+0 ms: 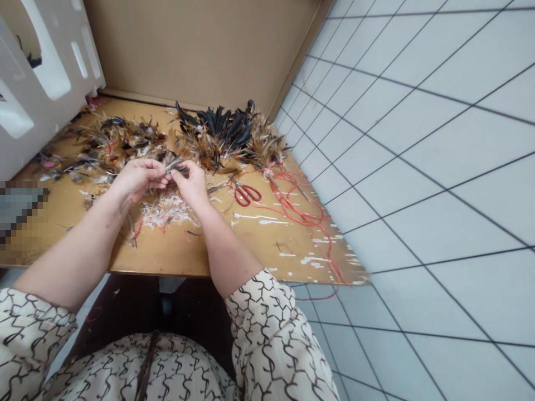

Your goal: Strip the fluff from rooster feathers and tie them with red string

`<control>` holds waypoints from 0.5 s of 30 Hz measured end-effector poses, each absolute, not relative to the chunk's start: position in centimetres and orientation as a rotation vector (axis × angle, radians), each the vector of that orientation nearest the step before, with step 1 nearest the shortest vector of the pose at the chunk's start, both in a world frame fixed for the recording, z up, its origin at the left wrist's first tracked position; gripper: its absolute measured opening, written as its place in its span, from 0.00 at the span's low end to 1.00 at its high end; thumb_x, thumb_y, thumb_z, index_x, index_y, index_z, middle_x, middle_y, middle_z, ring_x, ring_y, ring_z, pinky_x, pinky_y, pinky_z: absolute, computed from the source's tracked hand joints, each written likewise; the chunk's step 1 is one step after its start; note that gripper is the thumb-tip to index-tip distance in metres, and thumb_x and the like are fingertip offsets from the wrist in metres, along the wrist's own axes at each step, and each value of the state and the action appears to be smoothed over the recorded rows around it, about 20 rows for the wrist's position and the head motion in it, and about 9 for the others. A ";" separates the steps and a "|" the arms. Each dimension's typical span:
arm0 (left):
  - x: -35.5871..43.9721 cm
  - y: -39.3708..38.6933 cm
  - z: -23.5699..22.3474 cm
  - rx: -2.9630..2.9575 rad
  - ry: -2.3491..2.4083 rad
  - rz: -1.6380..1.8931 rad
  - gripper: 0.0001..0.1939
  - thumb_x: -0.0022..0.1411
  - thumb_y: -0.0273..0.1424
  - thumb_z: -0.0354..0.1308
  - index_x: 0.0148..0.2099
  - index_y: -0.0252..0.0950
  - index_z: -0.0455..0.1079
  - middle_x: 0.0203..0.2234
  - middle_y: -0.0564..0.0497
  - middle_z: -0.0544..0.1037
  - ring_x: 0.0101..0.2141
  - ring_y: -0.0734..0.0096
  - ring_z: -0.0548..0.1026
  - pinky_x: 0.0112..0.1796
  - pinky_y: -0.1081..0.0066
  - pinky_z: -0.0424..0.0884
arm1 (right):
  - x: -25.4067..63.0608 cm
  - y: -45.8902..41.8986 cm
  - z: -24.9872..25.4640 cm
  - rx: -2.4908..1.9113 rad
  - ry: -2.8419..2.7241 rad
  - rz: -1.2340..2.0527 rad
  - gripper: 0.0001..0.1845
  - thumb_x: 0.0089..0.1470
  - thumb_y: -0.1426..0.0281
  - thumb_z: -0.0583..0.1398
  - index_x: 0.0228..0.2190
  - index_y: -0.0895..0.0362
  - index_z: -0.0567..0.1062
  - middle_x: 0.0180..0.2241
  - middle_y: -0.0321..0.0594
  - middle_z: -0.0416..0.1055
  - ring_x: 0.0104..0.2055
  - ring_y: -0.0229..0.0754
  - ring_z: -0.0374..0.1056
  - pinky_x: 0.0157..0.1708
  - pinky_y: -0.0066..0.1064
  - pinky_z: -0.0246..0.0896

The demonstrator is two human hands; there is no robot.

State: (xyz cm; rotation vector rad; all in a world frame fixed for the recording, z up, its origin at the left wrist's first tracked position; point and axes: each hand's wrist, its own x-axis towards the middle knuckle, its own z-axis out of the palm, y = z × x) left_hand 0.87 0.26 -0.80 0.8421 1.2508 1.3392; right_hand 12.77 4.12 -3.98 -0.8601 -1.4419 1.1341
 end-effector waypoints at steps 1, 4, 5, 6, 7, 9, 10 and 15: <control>0.9 0.2 -0.8 0.860 1.254 1.342 0.06 0.44 0.18 0.60 0.22 0.30 0.66 0.14 0.53 0.73 0.15 0.80 0.69 0.21 0.78 0.69 | 12.8 4.1 -4.0 -0.848 -1.447 1.142 0.05 0.39 0.73 0.61 0.22 0.56 0.68 0.22 0.29 0.69 0.27 0.33 0.64 0.35 0.29 0.62; 1.0 0.2 -0.9 0.897 1.244 1.350 0.07 0.44 0.18 0.61 0.21 0.30 0.66 0.14 0.54 0.72 0.15 0.81 0.68 0.22 0.78 0.68 | 12.7 4.0 -4.0 -0.814 -1.454 1.182 0.04 0.40 0.73 0.60 0.23 0.56 0.68 0.22 0.30 0.69 0.27 0.33 0.65 0.35 0.29 0.62; 1.1 0.2 -0.9 0.901 1.239 1.353 0.07 0.44 0.18 0.61 0.22 0.30 0.67 0.14 0.54 0.72 0.15 0.81 0.68 0.21 0.78 0.68 | 12.7 3.9 -3.9 -0.805 -1.451 1.194 0.04 0.41 0.73 0.60 0.24 0.56 0.68 0.22 0.30 0.69 0.26 0.33 0.65 0.35 0.29 0.63; 1.1 0.1 -0.8 0.899 1.236 1.359 0.06 0.44 0.18 0.62 0.22 0.30 0.67 0.14 0.54 0.72 0.15 0.81 0.68 0.21 0.78 0.68 | 12.7 3.9 -3.9 -0.797 -1.446 1.204 0.04 0.41 0.73 0.60 0.24 0.56 0.68 0.22 0.30 0.69 0.26 0.33 0.65 0.35 0.29 0.63; 1.2 0.1 -0.8 0.894 1.234 1.367 0.06 0.44 0.18 0.62 0.22 0.30 0.67 0.14 0.54 0.72 0.15 0.81 0.67 0.21 0.78 0.67 | 12.6 3.8 -3.8 -0.790 -1.437 1.213 0.03 0.41 0.73 0.60 0.24 0.56 0.68 0.21 0.29 0.69 0.26 0.32 0.65 0.34 0.28 0.63; 1.2 0.0 -0.7 0.889 1.231 1.381 0.06 0.44 0.19 0.62 0.23 0.30 0.68 0.13 0.54 0.72 0.15 0.81 0.67 0.21 0.78 0.67 | 12.6 3.8 -3.7 -0.779 -1.418 1.231 0.04 0.41 0.73 0.60 0.23 0.56 0.67 0.20 0.29 0.68 0.25 0.32 0.64 0.33 0.28 0.63; 1.2 0.0 -0.7 0.895 1.231 1.380 0.06 0.44 0.19 0.62 0.23 0.30 0.68 0.13 0.54 0.72 0.15 0.82 0.67 0.21 0.78 0.67 | 12.6 3.8 -3.7 -0.777 -1.408 1.242 0.05 0.40 0.73 0.60 0.22 0.56 0.67 0.19 0.29 0.67 0.24 0.32 0.64 0.32 0.28 0.63; 1.3 0.2 -1.0 0.967 1.251 1.350 0.07 0.43 0.21 0.64 0.21 0.30 0.68 0.13 0.55 0.71 0.15 0.82 0.66 0.21 0.79 0.66 | 12.5 4.0 -3.9 -0.773 -1.364 1.286 0.08 0.39 0.71 0.62 0.23 0.56 0.66 0.18 0.27 0.65 0.22 0.31 0.63 0.28 0.26 0.61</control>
